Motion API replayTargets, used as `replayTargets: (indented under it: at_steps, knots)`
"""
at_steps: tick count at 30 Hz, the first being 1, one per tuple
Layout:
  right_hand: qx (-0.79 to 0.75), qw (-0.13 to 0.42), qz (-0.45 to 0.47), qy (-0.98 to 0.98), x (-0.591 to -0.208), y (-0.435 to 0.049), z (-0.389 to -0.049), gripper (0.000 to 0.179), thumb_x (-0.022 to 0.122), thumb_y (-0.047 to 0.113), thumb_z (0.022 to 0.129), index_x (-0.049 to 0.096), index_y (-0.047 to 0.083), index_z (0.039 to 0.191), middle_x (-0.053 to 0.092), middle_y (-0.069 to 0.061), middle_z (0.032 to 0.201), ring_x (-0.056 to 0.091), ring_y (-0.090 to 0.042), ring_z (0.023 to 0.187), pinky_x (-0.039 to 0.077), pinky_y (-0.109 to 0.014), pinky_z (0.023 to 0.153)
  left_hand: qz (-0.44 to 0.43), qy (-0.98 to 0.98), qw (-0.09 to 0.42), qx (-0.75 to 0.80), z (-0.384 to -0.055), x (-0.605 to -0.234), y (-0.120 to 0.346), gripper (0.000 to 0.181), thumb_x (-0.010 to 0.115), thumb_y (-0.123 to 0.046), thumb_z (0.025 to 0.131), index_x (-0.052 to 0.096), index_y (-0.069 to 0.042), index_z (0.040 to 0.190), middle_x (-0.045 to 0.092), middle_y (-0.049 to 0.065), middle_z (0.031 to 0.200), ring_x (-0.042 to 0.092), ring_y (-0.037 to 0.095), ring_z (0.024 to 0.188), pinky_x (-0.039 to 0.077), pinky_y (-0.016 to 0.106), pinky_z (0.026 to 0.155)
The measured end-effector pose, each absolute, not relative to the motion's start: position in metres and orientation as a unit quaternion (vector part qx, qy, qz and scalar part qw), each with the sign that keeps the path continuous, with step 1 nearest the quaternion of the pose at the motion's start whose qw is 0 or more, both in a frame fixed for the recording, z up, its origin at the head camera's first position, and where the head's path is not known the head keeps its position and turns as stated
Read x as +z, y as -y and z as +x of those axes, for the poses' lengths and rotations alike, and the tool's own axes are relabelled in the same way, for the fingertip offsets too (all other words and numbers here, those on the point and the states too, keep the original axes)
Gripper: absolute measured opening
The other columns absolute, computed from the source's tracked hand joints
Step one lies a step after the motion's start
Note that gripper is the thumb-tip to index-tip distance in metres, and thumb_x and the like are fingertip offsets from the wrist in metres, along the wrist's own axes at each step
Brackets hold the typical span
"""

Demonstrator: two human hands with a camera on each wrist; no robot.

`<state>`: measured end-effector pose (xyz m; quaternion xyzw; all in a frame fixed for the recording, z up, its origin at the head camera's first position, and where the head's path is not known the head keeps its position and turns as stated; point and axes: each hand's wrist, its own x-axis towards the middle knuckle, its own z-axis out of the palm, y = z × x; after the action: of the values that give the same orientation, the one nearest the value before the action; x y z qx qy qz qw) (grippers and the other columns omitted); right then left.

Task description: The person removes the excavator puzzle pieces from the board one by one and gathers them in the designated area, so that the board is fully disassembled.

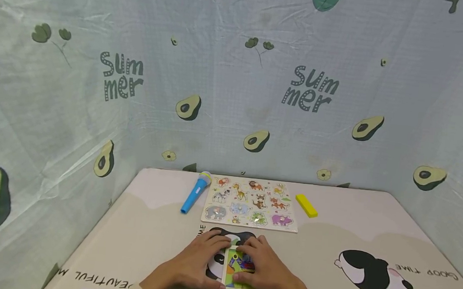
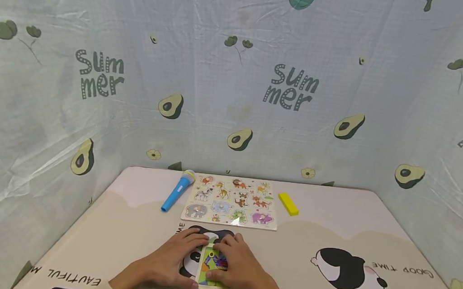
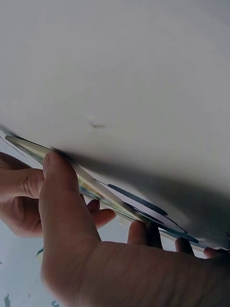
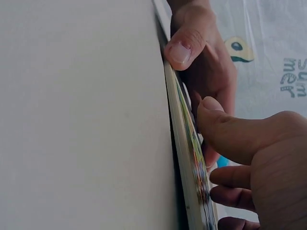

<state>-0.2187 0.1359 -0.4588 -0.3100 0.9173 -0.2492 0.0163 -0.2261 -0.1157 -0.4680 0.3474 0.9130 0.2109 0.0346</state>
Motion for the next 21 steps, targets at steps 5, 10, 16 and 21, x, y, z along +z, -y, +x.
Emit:
replayTargets:
  at_steps: [5, 10, 16, 21]
  knots:
    - [-0.246, 0.009, -0.309, -0.919, -0.459, -0.131, -0.216, 0.064, 0.072, 0.061, 0.085, 0.068, 0.013, 0.128, 0.054, 0.010, 0.110, 0.039, -0.009, 0.097, 0.043, -0.029, 0.081, 0.341, -0.914, 0.040, 0.214, -0.224, -0.469, 0.118, 0.094, 0.064, -0.079, 0.072, 0.049, -0.026, 0.148, 0.045, -0.009, 0.153, 0.027, 0.028, 0.150, 0.023, 0.062, 0.120]
    - [-0.245, 0.006, -0.297, -0.923, -0.458, -0.127, -0.214, 0.060, 0.073, 0.057, 0.087, 0.070, 0.012, 0.126, 0.054, 0.010, 0.107, 0.039, -0.009, 0.095, 0.044, -0.029, 0.081, 0.342, -0.913, 0.039, 0.218, -0.224, -0.470, 0.118, 0.093, 0.064, -0.079, 0.073, 0.049, -0.026, 0.148, 0.045, -0.009, 0.153, 0.027, 0.027, 0.150, 0.023, 0.062, 0.120]
    - [-0.248, -0.015, -0.282, -0.927, -0.458, -0.115, -0.214, 0.047, 0.076, 0.047, 0.087, 0.074, 0.009, 0.114, 0.052, 0.008, 0.099, 0.042, -0.010, 0.092, 0.045, -0.027, 0.077, 0.345, -0.912, 0.037, 0.218, -0.226, -0.468, 0.116, 0.095, 0.064, -0.078, 0.073, 0.048, -0.024, 0.150, 0.045, -0.010, 0.154, 0.026, 0.026, 0.151, 0.022, 0.060, 0.121]
    - [-0.258, -0.022, -0.249, -0.933, -0.461, -0.110, -0.214, 0.045, 0.078, 0.043, 0.086, 0.070, 0.008, 0.114, 0.055, 0.007, 0.102, 0.045, -0.010, 0.094, 0.048, -0.032, 0.081, 0.344, -0.913, 0.038, 0.215, -0.225, -0.467, 0.115, 0.095, 0.065, -0.077, 0.073, 0.049, -0.023, 0.149, 0.046, -0.009, 0.153, 0.026, 0.026, 0.151, 0.021, 0.059, 0.122]
